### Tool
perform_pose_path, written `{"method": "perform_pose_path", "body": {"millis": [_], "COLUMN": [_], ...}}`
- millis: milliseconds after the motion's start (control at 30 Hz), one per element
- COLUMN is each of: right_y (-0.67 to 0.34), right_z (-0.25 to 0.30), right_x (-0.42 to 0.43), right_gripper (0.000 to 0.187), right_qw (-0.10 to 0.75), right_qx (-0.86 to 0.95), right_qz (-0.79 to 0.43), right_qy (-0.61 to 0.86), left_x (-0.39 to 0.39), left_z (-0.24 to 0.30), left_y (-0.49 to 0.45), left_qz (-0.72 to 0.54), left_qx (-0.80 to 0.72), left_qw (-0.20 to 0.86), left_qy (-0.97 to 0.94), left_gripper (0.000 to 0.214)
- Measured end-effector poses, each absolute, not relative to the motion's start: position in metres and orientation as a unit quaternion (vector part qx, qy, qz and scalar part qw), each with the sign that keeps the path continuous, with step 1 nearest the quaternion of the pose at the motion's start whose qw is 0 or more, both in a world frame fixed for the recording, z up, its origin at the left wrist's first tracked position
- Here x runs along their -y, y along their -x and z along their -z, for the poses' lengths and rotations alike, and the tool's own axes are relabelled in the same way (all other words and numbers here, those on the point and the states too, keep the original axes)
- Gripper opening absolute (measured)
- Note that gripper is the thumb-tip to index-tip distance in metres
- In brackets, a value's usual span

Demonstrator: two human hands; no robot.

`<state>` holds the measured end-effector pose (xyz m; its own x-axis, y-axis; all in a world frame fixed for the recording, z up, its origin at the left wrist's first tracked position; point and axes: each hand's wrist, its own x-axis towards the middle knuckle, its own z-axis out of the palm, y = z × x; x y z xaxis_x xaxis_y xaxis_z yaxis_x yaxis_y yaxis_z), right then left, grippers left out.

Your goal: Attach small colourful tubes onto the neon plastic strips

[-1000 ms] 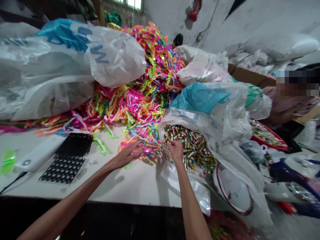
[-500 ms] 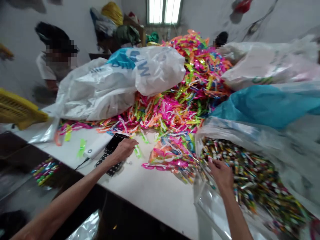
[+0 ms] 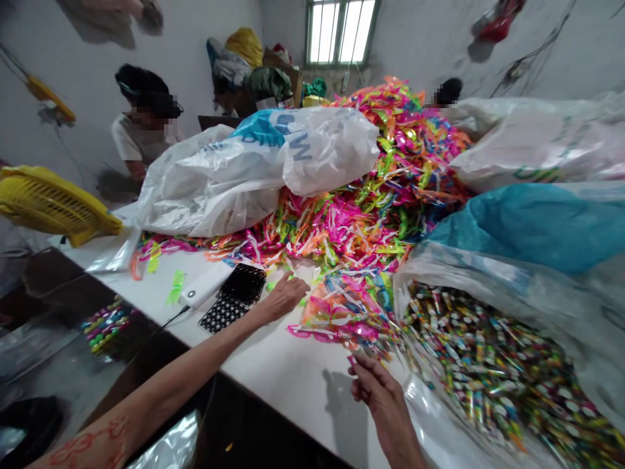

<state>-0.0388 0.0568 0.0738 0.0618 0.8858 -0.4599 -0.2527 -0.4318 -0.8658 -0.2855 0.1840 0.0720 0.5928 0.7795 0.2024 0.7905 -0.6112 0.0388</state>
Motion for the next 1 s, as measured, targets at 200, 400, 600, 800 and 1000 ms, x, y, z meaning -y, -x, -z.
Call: {"method": "perform_pose_path", "body": {"millis": [200,400,600,800,1000], "right_y": [0.058,0.088,0.078,0.082,0.083], "right_z": [-0.058,-0.039,-0.030,-0.036,-0.047], "right_x": [-0.047,-0.087,-0.138,-0.125,-0.090], "right_gripper": [0.029,0.031,0.038,0.032,0.024], "right_qw": [0.409,0.397,0.388,0.425,0.446], "right_qx": [0.300,0.360,0.392,0.380,0.286], "right_qz": [-0.661,-0.654,-0.604,-0.600,-0.684], "right_qy": [0.553,0.534,0.575,0.561,0.501], "left_x": [-0.180,-0.200,-0.202,-0.158,-0.106], "left_z": [-0.078,-0.056,-0.070,-0.076,-0.057], "left_y": [0.308,0.296,0.298,0.291,0.250], "left_qz": [0.133,0.064,0.201,0.298,0.360], "left_qx": [0.492,0.467,0.535,0.561,0.510], "left_qw": [-0.036,-0.163,-0.219,-0.376,-0.645], "left_qy": [0.860,0.867,0.791,0.675,0.441], "left_gripper": [0.024,0.015,0.025,0.034,0.030]}}
